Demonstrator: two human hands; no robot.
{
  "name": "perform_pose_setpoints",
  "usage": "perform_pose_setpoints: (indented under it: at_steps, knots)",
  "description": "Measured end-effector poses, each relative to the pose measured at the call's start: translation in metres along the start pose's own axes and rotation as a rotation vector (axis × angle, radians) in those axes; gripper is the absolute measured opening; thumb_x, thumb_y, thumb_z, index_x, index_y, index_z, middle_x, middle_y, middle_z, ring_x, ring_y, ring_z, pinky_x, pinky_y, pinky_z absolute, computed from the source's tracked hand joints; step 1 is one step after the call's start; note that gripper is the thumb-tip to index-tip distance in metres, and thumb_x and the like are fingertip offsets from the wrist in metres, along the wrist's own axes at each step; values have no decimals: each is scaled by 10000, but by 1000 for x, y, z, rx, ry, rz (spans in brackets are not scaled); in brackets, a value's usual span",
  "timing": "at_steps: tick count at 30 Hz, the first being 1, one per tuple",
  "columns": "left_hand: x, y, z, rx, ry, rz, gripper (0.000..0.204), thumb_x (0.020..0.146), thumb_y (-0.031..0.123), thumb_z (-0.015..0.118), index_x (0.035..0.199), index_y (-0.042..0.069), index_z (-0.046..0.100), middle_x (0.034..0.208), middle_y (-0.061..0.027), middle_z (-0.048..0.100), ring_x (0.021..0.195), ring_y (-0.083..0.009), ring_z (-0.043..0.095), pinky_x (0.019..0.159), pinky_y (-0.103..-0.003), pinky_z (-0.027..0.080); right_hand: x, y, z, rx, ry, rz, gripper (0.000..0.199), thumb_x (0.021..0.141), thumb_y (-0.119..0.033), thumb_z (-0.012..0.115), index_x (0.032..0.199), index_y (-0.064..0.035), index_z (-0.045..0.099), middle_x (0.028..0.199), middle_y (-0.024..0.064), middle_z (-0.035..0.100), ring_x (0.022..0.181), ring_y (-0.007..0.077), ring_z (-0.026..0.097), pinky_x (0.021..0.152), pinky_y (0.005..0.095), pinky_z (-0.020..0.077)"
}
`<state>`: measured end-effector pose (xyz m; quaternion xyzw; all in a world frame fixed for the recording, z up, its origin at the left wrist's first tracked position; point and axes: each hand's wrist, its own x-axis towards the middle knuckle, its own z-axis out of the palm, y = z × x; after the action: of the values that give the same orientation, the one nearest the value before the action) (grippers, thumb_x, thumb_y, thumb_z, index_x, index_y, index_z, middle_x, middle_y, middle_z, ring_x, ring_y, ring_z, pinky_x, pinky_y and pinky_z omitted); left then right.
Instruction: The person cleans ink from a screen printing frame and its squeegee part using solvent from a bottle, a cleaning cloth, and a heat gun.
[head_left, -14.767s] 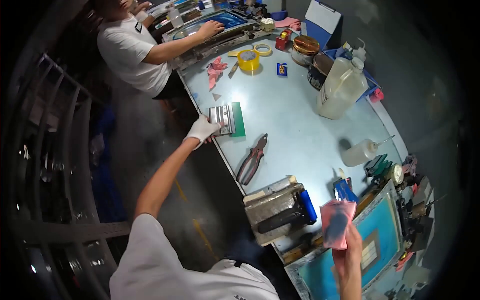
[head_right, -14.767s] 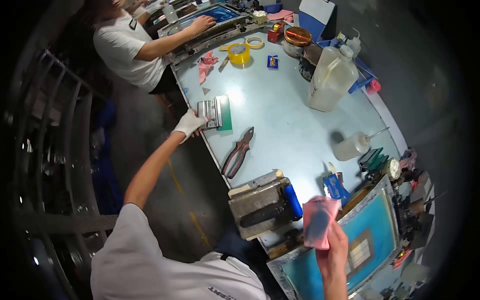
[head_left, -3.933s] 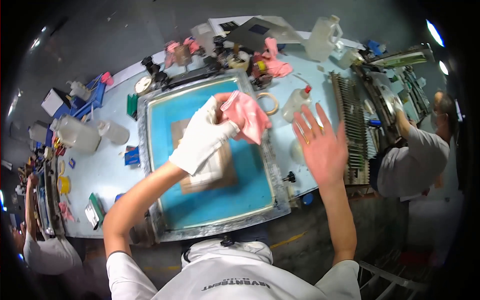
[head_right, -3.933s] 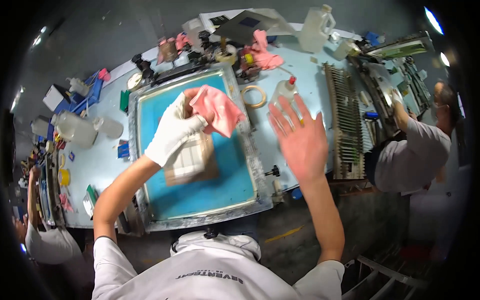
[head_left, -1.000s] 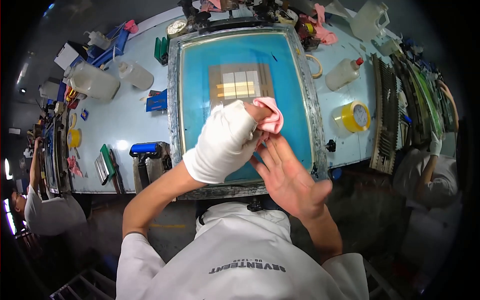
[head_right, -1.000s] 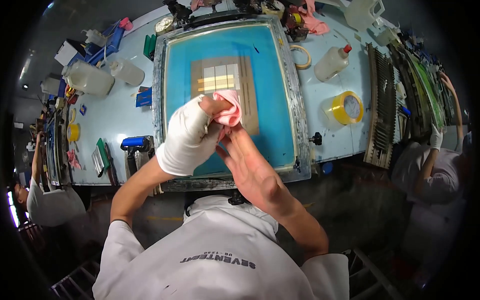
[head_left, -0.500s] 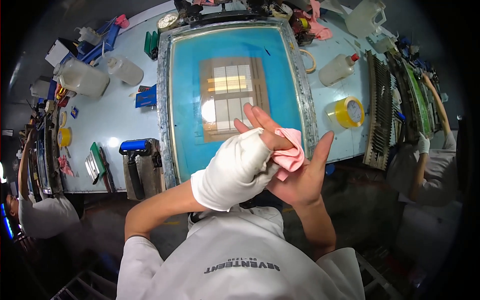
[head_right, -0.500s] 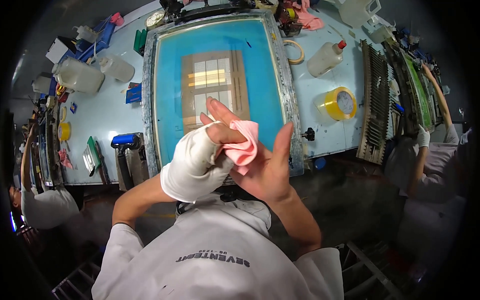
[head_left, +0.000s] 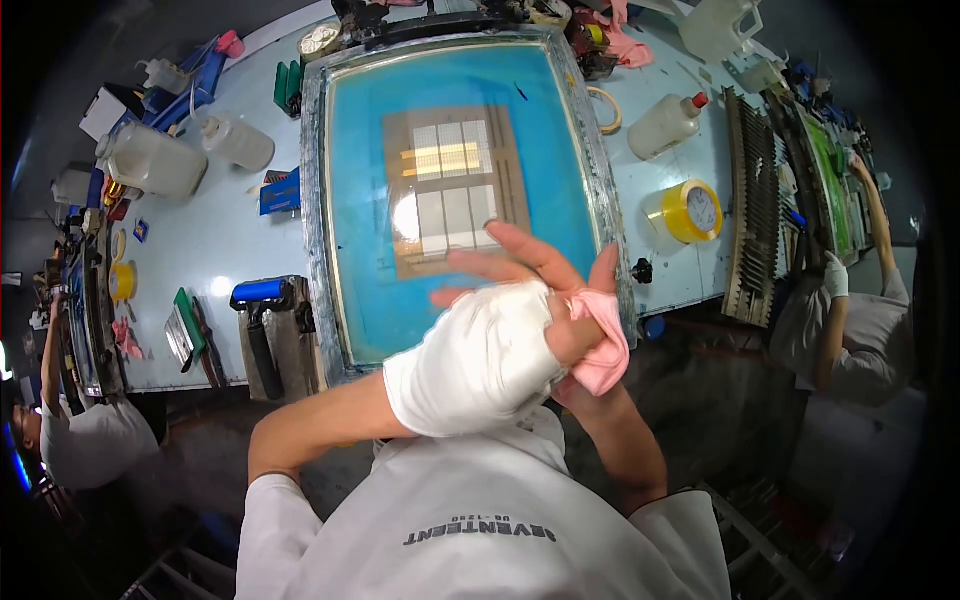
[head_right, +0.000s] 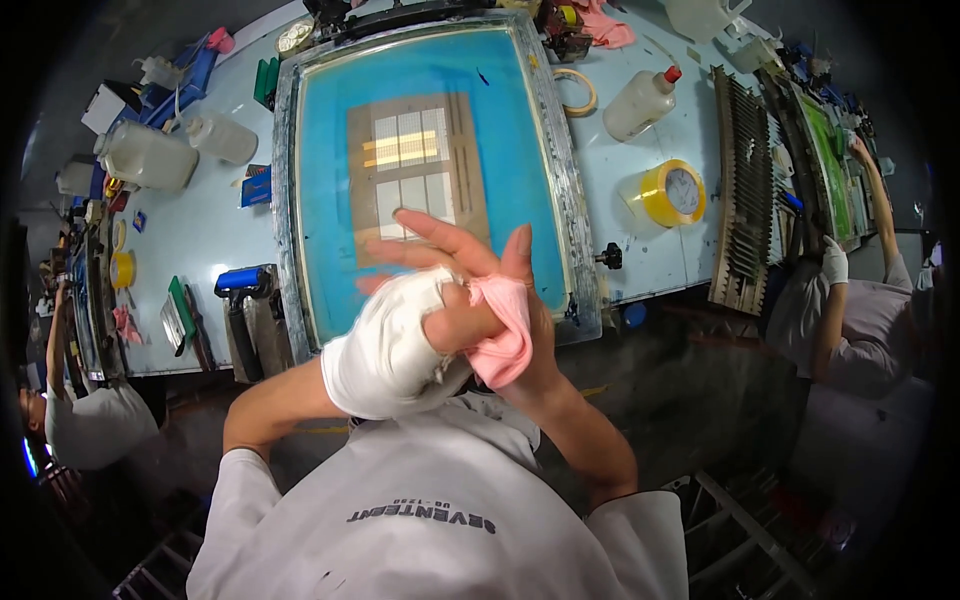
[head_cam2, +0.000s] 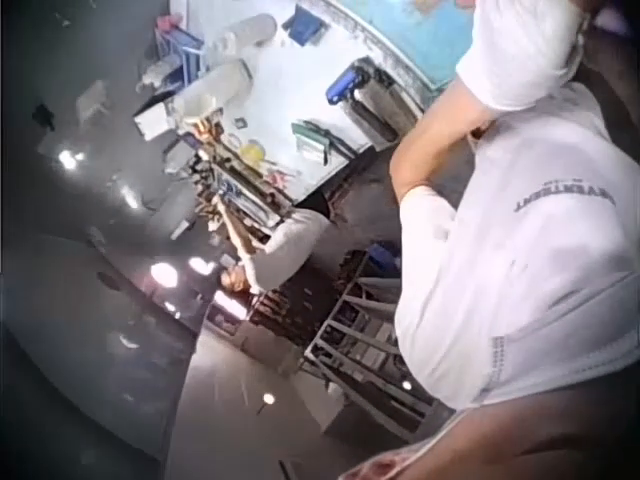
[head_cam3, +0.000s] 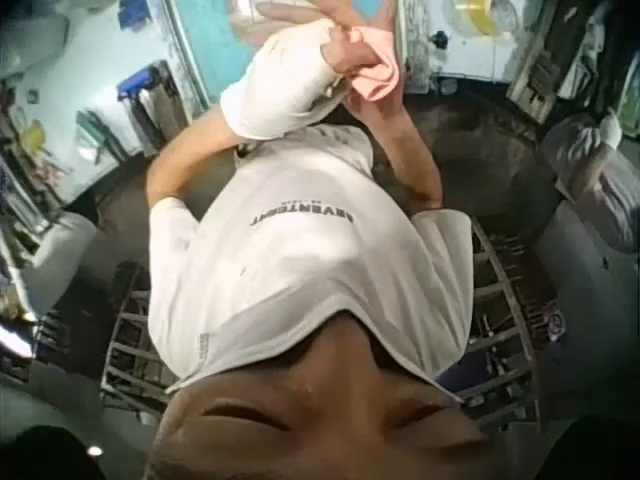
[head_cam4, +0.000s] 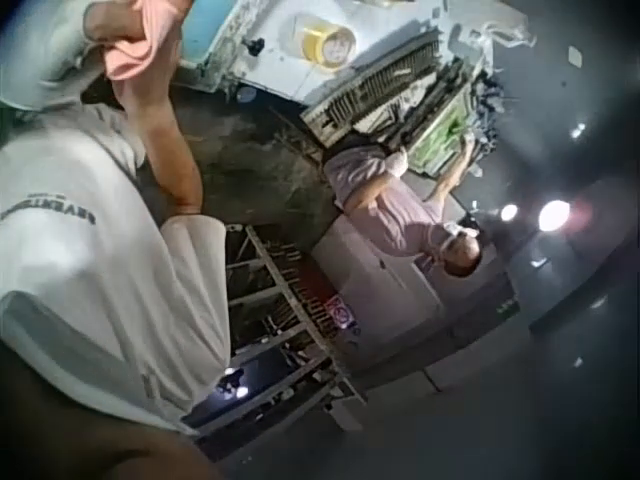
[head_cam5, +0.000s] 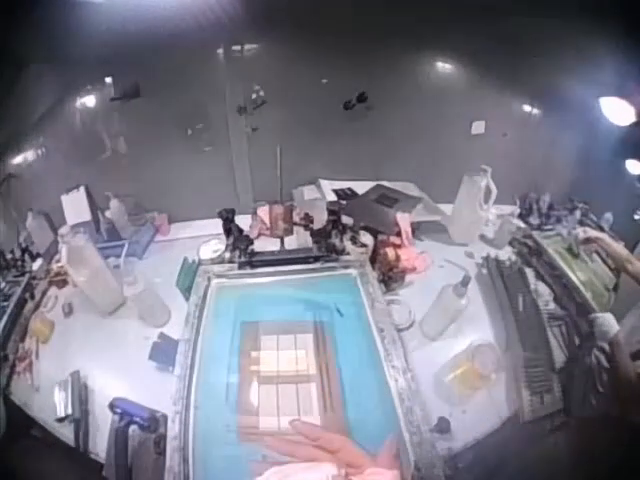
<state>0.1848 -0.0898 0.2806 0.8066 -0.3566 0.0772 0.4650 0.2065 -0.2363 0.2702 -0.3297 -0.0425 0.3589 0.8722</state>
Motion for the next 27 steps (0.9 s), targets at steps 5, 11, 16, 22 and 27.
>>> perform_pose_setpoints:
  at_steps: [5,11,16,22,27]
  knots:
    - [2,-3,15,-26,320,19,543,656,-135,694,1166,31,603,900,-130,610,773,-346,634,658,-399,502,4,18,-2,0,-83,-177,1022,956,-808,130,1592,-17,245,1565,233,390,1427,383,425,1133,498,406]
    - [-13,-6,4,-68,49,-16,504,670,-139,716,1120,43,578,748,-70,551,640,-293,572,567,-413,450,2,-12,-7,291,19,-314,968,962,-798,135,1640,-108,119,1692,173,139,1552,392,147,1244,605,118]
    - [-42,-17,-23,-452,322,-394,264,1046,91,540,1282,25,439,1189,-157,596,1008,-196,666,945,-400,585,-16,-28,2,413,17,-380,916,972,-783,163,1650,-181,29,1719,109,8,1576,353,42,1220,680,59]
    - [-33,-15,-22,-862,398,-370,343,1035,-18,521,1361,39,430,1251,-137,571,1131,-188,621,970,-387,580,-23,-21,7,244,-34,-473,935,959,-798,171,1643,-200,-48,1717,111,-32,1573,375,28,1164,774,72]
    - [-28,-20,-13,-671,436,-515,323,983,15,639,1279,-3,512,1079,-112,714,887,-171,728,798,-284,574,-22,-11,-6,48,-159,-484,1003,934,-830,230,1643,-181,-57,1700,203,-45,1552,460,56,1172,717,191]
